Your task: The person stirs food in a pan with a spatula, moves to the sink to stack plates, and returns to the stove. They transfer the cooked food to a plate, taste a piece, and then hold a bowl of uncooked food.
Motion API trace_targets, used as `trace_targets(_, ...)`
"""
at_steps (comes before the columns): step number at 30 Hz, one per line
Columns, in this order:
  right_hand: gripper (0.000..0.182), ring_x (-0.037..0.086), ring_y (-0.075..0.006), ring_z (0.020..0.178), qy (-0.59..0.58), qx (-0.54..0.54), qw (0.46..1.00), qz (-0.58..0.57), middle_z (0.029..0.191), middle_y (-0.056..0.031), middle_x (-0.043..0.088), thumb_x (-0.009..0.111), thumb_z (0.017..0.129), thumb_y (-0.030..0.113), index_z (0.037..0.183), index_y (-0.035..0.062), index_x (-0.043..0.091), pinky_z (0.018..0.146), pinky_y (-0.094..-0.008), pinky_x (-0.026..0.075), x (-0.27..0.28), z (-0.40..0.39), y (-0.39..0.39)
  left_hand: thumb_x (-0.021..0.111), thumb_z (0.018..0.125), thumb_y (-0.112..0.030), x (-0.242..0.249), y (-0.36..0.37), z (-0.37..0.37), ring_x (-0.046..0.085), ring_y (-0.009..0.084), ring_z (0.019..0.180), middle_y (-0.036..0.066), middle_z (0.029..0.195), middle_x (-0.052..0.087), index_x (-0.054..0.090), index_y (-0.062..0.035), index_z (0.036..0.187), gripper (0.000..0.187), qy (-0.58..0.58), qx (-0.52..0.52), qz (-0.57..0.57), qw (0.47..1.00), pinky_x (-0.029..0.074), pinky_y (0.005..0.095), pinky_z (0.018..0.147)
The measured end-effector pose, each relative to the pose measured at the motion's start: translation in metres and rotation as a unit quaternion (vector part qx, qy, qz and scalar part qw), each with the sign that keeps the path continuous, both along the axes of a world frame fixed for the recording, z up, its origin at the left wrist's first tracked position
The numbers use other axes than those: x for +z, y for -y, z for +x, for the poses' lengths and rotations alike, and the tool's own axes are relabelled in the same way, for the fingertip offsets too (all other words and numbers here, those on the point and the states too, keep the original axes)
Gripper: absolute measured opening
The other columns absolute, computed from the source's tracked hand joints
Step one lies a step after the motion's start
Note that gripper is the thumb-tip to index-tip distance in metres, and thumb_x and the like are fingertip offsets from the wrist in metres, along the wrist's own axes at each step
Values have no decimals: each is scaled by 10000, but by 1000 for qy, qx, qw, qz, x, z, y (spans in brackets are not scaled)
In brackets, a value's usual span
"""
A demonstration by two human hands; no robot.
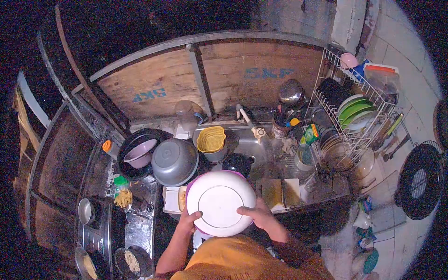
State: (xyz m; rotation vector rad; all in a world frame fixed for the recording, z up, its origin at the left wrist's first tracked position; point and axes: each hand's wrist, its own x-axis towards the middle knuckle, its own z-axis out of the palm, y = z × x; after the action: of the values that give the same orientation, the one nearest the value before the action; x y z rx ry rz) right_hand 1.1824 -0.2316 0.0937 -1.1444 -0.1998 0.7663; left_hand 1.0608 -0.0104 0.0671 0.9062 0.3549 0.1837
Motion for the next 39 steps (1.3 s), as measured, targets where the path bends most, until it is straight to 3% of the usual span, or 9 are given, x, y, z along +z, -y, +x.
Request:
trace_targets(8, 639, 568, -238, 1001, -14, -42, 999, -20, 1106, -127, 579, 792, 655, 116, 1202, -3, 484, 871, -384, 460, 20, -5, -10, 754, 626, -232, 9, -3, 4, 513, 281, 1111, 162, 1225, 494, 303, 10, 1345, 883, 1, -6, -2, 1000, 445, 394, 930)
trace_targets(10, 638, 567, -236, 1003, -11, -37, 999, -7, 1108, -126, 578, 791, 655, 110, 1204, -1, 483, 874, -385, 460, 17, -5, -8, 720, 669, -142, 15, -10, 0, 502, 274, 1126, 167, 1255, 465, 265, -28, 1372, 845, -51, -63, -32, 996, 469, 377, 904)
trace_targets(11, 642, 566, -234, 1005, -19, -39, 999, 2, 1108, -126, 578, 790, 655, 108, 1206, -1, 480, 874, -384, 459, 16, -4, -8, 739, 628, -247, 11, -1, 7, 609, 198, 892, 148, 1145, 532, 318, 3, 1330, 856, -17, -17, -8, 1000, 528, 236, 552)
trace_targets(15, 663, 571, -229, 998, -30, -53, 998, 9, 1104, -123, 579, 787, 651, 95, 1222, 2, 463, 874, -380, 460, 2, -2, -7, 742, 627, -252, 23, 0, 10, 616, 154, 799, 130, 1109, 545, 325, -5, 1323, 848, -17, -9, 24, 1000, 461, 179, 413)
trace_targets(18, 646, 583, -227, 975, -8, -32, 999, 29, 1083, -119, 592, 780, 650, 82, 1211, -3, 472, 863, -374, 468, 1, 2, -7, 758, 621, -255, 42, -1, 9, 610, 158, 828, 125, 1100, 545, 325, -14, 1325, 861, -12, -56, 23, 998, 481, 192, 450)
trace_targets(22, 693, 541, -214, 1064, 14, 8, 1000, 10, 1163, -92, 557, 767, 648, 72, 1254, 8, 439, 910, -369, 443, -3, 8, 2, 779, 599, -214, 26, -5, 17, 566, 203, 1007, 120, 1162, 531, 332, -22, 1331, 879, 21, -54, 58, 997, 525, 280, 710)
trace_targets(24, 696, 543, -214, 1064, 39, 7, 999, 5, 1162, -95, 558, 770, 641, 72, 1252, 4, 442, 912, -371, 442, -4, 7, 4, 777, 591, -184, 20, -7, 17, 514, 230, 1105, 120, 1202, 517, 326, -13, 1337, 888, 84, -67, 75, 991, 450, 352, 904)
trace_targets(27, 705, 545, -215, 1063, 71, 4, 997, 20, 1159, -97, 560, 774, 628, 75, 1248, 1, 447, 916, -374, 438, 5, 3, 2, 777, 581, -165, 25, -10, 13, 472, 244, 1160, 123, 1237, 494, 310, -8, 1348, 911, 82, -82, 108, 987, 368, 379, 991)
trace_targets(39, 705, 545, -215, 1037, 88, -14, 996, 29, 1126, -94, 573, 772, 598, 126, 1225, 12, 471, 931, -369, 419, 6, -4, 2, 758, 559, -135, 31, -5, 8, 439, 252, 1192, 134, 1277, 451, 264, -7, 1367, 955, 111, -60, 127, 984, 344, 378, 1008)
